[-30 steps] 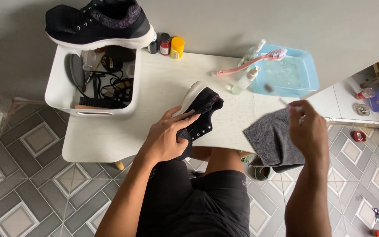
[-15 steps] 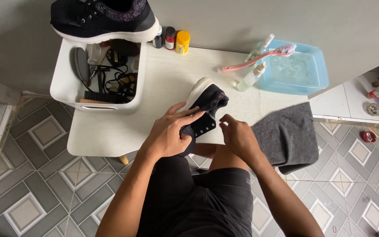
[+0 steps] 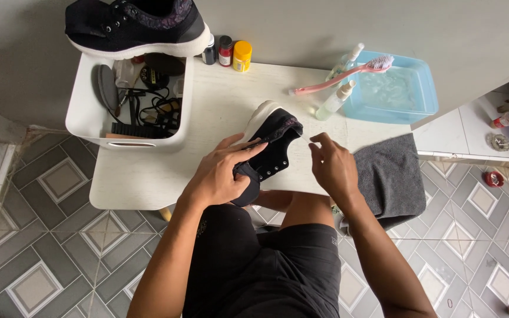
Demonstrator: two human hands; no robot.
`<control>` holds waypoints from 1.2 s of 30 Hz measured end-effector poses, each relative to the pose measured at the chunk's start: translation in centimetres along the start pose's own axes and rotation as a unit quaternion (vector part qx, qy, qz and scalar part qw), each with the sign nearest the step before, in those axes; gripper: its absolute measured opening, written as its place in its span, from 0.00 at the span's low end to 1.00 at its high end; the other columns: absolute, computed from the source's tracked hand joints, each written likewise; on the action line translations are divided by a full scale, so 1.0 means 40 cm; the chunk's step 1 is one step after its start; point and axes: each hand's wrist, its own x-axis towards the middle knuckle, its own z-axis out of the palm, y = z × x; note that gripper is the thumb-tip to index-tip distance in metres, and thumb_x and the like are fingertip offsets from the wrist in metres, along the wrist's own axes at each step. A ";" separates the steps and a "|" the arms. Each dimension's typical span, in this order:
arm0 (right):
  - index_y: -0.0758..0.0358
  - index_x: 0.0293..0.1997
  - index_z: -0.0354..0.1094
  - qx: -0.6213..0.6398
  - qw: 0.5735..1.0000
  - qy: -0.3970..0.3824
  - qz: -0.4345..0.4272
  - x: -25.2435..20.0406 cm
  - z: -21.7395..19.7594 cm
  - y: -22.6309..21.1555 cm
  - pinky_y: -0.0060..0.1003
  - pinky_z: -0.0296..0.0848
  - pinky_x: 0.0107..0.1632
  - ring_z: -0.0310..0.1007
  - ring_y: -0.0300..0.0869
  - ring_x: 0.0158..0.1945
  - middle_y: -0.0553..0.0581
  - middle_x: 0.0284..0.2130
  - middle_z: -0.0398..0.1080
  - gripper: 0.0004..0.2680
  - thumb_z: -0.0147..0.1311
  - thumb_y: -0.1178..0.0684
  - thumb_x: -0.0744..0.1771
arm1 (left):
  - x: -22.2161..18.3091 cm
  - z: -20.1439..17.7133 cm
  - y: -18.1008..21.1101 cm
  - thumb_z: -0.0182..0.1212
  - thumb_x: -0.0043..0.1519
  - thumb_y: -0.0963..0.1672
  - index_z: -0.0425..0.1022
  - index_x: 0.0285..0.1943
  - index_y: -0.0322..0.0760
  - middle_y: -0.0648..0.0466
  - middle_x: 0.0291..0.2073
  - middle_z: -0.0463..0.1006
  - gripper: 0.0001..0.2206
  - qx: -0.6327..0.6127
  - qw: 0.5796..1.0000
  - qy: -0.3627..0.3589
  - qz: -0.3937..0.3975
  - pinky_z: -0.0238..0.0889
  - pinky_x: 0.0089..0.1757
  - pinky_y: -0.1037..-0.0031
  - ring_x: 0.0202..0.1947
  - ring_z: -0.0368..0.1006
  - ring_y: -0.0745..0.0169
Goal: A person is cleaning a black sneaker using a grey cloth and cleaning solution at a floor-level workspace.
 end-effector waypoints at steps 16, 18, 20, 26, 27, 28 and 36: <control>0.61 0.43 0.76 0.068 0.988 -0.138 -0.011 -0.039 0.011 -0.019 0.35 0.67 0.24 0.65 0.41 0.13 0.56 0.12 0.68 0.05 0.54 0.57 0.67 | -0.007 -0.013 0.002 0.49 0.47 0.40 0.70 0.69 0.55 0.56 0.64 0.74 0.34 -0.016 1.000 0.001 0.017 0.61 0.57 0.45 0.71 0.56 0.43; 0.57 0.50 0.73 -0.024 0.999 -0.029 0.033 -0.015 0.018 0.030 0.43 0.70 0.27 0.72 0.49 0.19 0.58 0.17 0.69 0.07 0.53 0.52 0.70 | -0.005 -0.009 -0.007 0.48 0.47 0.40 0.68 0.70 0.56 0.56 0.64 0.73 0.36 -0.010 1.000 -0.003 0.022 0.62 0.57 0.45 0.71 0.56 0.42; 0.59 0.48 0.74 -0.010 0.999 -0.052 0.006 -0.033 0.036 0.020 0.37 0.66 0.24 0.67 0.44 0.15 0.55 0.14 0.68 0.06 0.53 0.56 0.69 | 0.000 -0.004 -0.008 0.48 0.47 0.40 0.68 0.70 0.57 0.57 0.64 0.73 0.36 -0.009 1.000 -0.004 0.018 0.62 0.57 0.45 0.71 0.56 0.44; 0.60 0.47 0.75 -0.021 0.999 -0.037 -0.017 -0.049 -0.017 -0.020 0.32 0.62 0.22 0.64 0.40 0.14 0.54 0.15 0.68 0.06 0.52 0.58 0.69 | -0.001 -0.007 -0.010 0.49 0.47 0.40 0.69 0.69 0.56 0.55 0.63 0.74 0.35 -0.013 1.000 0.001 0.019 0.62 0.57 0.45 0.71 0.57 0.43; 0.59 0.51 0.74 -0.072 0.996 0.053 -0.009 -0.039 -0.019 -0.008 0.31 0.62 0.23 0.65 0.40 0.16 0.54 0.18 0.70 0.06 0.51 0.57 0.71 | -0.001 -0.011 -0.011 0.49 0.47 0.40 0.69 0.69 0.56 0.54 0.63 0.74 0.35 -0.012 1.000 0.005 0.015 0.62 0.57 0.44 0.70 0.57 0.42; 0.59 0.51 0.74 -0.072 0.996 0.054 -0.009 -0.048 0.006 0.006 0.31 0.62 0.23 0.65 0.40 0.16 0.54 0.18 0.70 0.06 0.51 0.57 0.71 | -0.002 -0.012 -0.011 0.49 0.47 0.40 0.69 0.69 0.56 0.54 0.63 0.74 0.35 -0.012 1.000 0.005 0.016 0.62 0.57 0.44 0.70 0.57 0.42; 0.54 0.49 0.74 -0.066 0.996 0.058 -0.027 -0.062 0.003 0.010 0.43 0.68 0.25 0.70 0.50 0.18 0.55 0.15 0.68 0.05 0.55 0.52 0.69 | -0.003 -0.008 -0.013 0.48 0.47 0.40 0.69 0.70 0.54 0.54 0.63 0.74 0.35 -0.014 1.000 0.008 0.023 0.62 0.57 0.45 0.70 0.57 0.42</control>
